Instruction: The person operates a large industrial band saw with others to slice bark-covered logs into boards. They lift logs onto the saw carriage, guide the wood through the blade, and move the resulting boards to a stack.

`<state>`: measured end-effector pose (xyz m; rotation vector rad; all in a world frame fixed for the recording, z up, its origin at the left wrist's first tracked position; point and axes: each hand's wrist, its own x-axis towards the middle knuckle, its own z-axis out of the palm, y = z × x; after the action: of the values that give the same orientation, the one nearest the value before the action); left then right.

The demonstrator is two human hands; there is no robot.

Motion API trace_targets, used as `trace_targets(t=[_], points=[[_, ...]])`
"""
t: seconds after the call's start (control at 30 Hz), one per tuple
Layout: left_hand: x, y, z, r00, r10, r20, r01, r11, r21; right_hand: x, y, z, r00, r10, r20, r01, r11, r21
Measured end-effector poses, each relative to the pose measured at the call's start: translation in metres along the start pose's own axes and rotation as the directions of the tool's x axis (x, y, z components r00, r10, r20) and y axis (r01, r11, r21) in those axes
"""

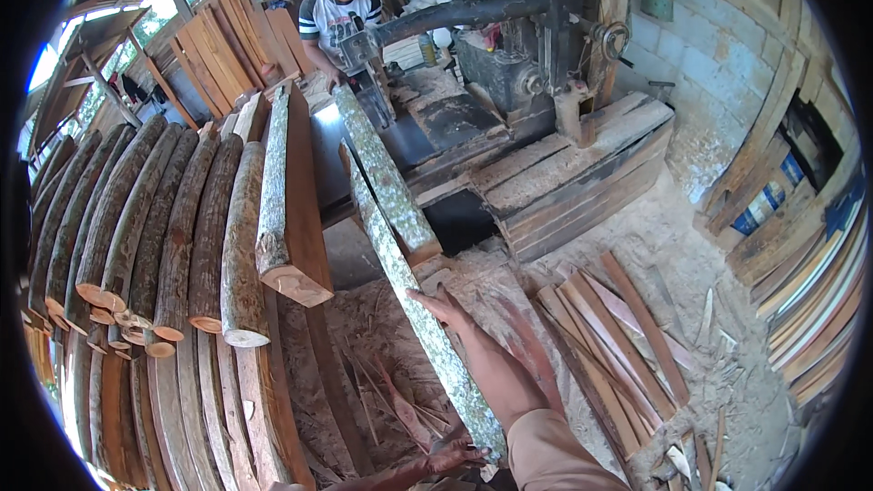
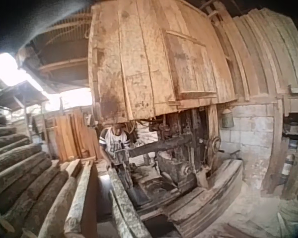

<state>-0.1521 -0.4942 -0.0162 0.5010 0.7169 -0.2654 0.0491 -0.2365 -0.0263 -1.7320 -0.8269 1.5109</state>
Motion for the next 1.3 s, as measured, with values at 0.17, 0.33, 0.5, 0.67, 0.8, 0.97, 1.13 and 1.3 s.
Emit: trace_targets(t=[0.17, 0.33, 0.5, 0.67, 0.8, 0.97, 1.13, 1.3], points=[[-0.007, 0.064, -0.096, 0.969, -0.057, 0.241, 0.059, 0.998, 0.000, -0.097, 0.020, 0.021, 0.993, 0.117, 0.034, -0.101, 0.945, -0.312], [-0.002, 0.222, -0.109, 0.679, 0.594, -0.432, -0.723, 0.645, -0.248, -0.293, 0.189, -0.031, 0.991, -0.028, -0.128, -0.008, 0.963, -0.270], [0.131, 0.080, -0.093, 0.857, 0.135, -0.497, -0.195, 0.978, -0.070, -0.533, 0.345, -0.082, 0.925, 0.268, -0.268, -0.358, 0.852, -0.383], [0.220, -0.126, 0.137, 0.950, -0.283, -0.134, 0.284, 0.959, -0.011, -0.815, 0.413, -0.149, 0.490, 0.467, -0.736, -0.837, 0.488, -0.248], [0.193, -0.189, 0.293, 0.672, -0.692, 0.264, 0.349, 0.610, 0.712, -0.928, 0.499, -0.141, -0.401, 0.339, -0.851, -0.821, 0.281, 0.498], [0.188, -0.175, 0.355, 0.659, -0.659, 0.362, 0.013, 0.492, 0.871, -0.807, 0.555, -0.138, -0.235, 0.698, -0.677, -0.679, 0.381, 0.628], [0.205, -0.066, 0.311, 0.983, 0.017, 0.180, -0.112, 0.839, 0.532, -0.490, 0.428, -0.165, 0.468, 0.275, -0.840, 0.010, 0.949, 0.316], [0.200, 0.083, 0.206, 0.447, 0.844, 0.296, -0.659, 0.086, 0.747, -0.334, 0.225, -0.129, 0.948, -0.120, -0.295, 0.243, 0.871, 0.427]])
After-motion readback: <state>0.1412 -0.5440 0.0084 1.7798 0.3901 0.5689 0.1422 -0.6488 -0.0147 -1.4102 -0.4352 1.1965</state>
